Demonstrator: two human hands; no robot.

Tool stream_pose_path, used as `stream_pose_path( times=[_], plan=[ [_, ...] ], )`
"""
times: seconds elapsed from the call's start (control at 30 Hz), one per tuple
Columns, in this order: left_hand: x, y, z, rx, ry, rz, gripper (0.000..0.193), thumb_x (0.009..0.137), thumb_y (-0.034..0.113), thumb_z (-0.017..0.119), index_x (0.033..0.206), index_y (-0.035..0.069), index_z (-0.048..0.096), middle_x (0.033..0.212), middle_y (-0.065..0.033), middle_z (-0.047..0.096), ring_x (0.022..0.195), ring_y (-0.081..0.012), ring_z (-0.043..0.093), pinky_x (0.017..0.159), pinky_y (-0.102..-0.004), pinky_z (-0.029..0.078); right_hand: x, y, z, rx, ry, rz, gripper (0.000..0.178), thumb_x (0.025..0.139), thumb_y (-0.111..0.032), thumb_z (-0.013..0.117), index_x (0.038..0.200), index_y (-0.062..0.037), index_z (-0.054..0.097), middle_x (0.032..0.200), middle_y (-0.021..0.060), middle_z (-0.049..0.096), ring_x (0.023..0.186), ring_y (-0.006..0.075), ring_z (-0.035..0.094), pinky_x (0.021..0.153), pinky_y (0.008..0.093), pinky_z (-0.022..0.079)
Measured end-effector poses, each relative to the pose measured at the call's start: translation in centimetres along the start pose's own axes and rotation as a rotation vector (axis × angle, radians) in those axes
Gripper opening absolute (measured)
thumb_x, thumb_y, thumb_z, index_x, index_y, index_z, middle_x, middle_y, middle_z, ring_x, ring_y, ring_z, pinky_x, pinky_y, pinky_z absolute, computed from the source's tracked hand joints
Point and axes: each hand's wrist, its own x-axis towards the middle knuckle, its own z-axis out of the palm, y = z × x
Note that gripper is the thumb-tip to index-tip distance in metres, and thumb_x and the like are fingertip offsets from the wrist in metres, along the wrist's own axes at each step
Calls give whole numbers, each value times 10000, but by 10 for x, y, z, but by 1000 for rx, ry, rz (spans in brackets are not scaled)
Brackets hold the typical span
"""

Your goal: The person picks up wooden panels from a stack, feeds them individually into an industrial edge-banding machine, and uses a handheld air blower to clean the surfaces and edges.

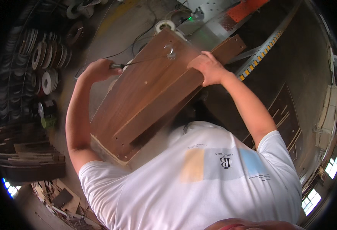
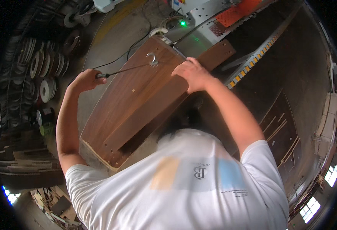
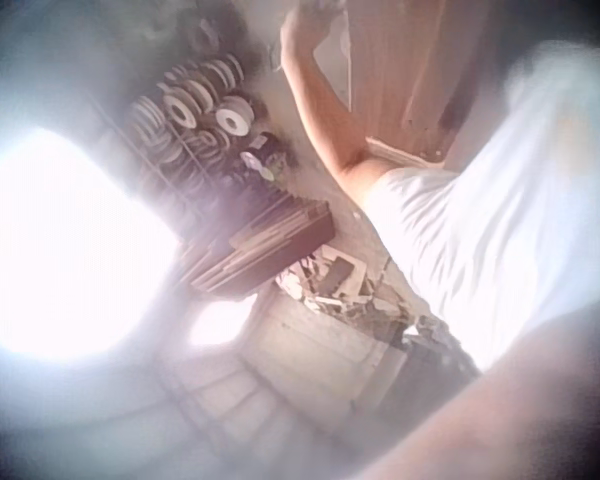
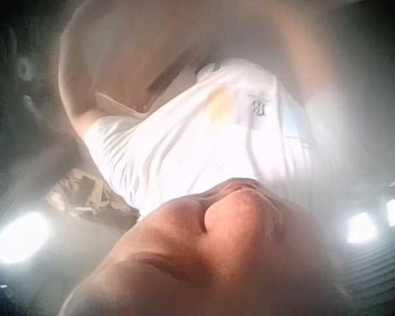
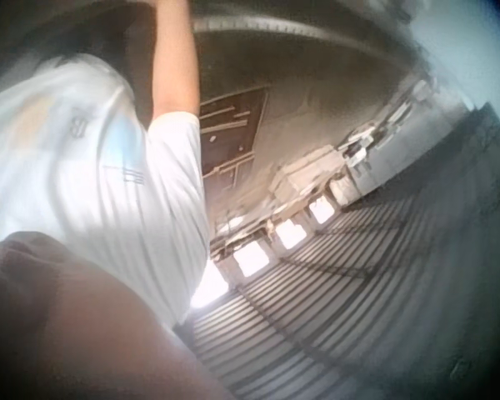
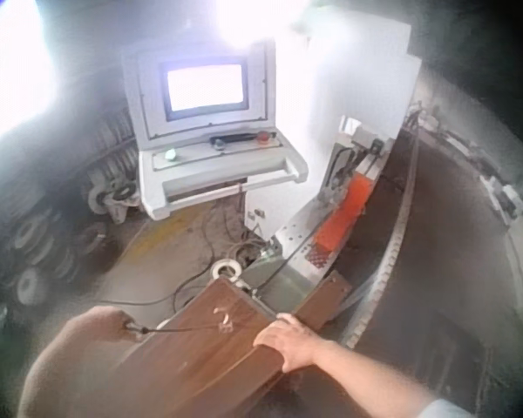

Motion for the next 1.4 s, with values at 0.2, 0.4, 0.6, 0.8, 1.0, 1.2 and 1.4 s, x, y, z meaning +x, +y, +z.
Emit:
stream_pose_path(
  times=[0.2,0.4,0.6,0.8,1.0,1.2,1.4],
  plan=[
    [-106,-84,61,-67,62,-18,610,746,624,808,880,35,724,765,-163,687,796,-387,684,687,-485,507,1,-5,-5,2,18,-22,745,559,-216,862,1258,-196,606,1264,-1,620,1282,224,534,1221,465,253],
    [-209,-91,87,80,31,-297,522,715,528,864,863,42,741,774,-170,698,787,-384,683,701,-483,521,6,-15,-18,-74,-49,-23,769,556,-196,880,1273,-178,601,1240,40,624,1244,266,553,1144,431,337],
    [-344,-104,137,-3,-62,-621,526,730,544,852,864,47,744,809,-176,706,816,-385,688,711,-474,522,5,-19,-13,-151,-36,-54,814,561,-182,888,1311,-182,572,1367,34,580,1301,267,521,1122,431,356],
    [-485,-73,225,-84,-56,-942,547,741,608,821,884,83,763,867,-146,739,853,-367,701,753,-468,536,9,-22,-14,-162,-152,21,824,548,-202,872,1314,-190,570,1314,39,586,1275,277,532,1106,435,365],
    [-525,29,306,-284,77,-1119,517,787,584,796,943,93,751,837,-135,732,839,-362,701,744,-454,538,4,-9,-4,-125,-66,-59,814,564,-195,832,1329,-190,556,1237,54,594,1243,287,540,1101,441,359],
    [-472,154,414,-488,299,-1038,444,854,550,752,970,122,721,909,-128,741,870,-367,696,759,-455,540,0,4,3,-70,39,-160,796,639,-360,847,1364,-194,566,1356,57,591,1331,280,509,1127,440,321],
    [-319,268,405,-571,395,-903,422,915,522,692,1082,138,648,942,-159,745,912,-396,701,773,-505,532,3,20,12,11,78,-126,748,847,-726,625,1337,-161,647,1359,81,635,1333,274,520,1141,457,300]
  ],
)
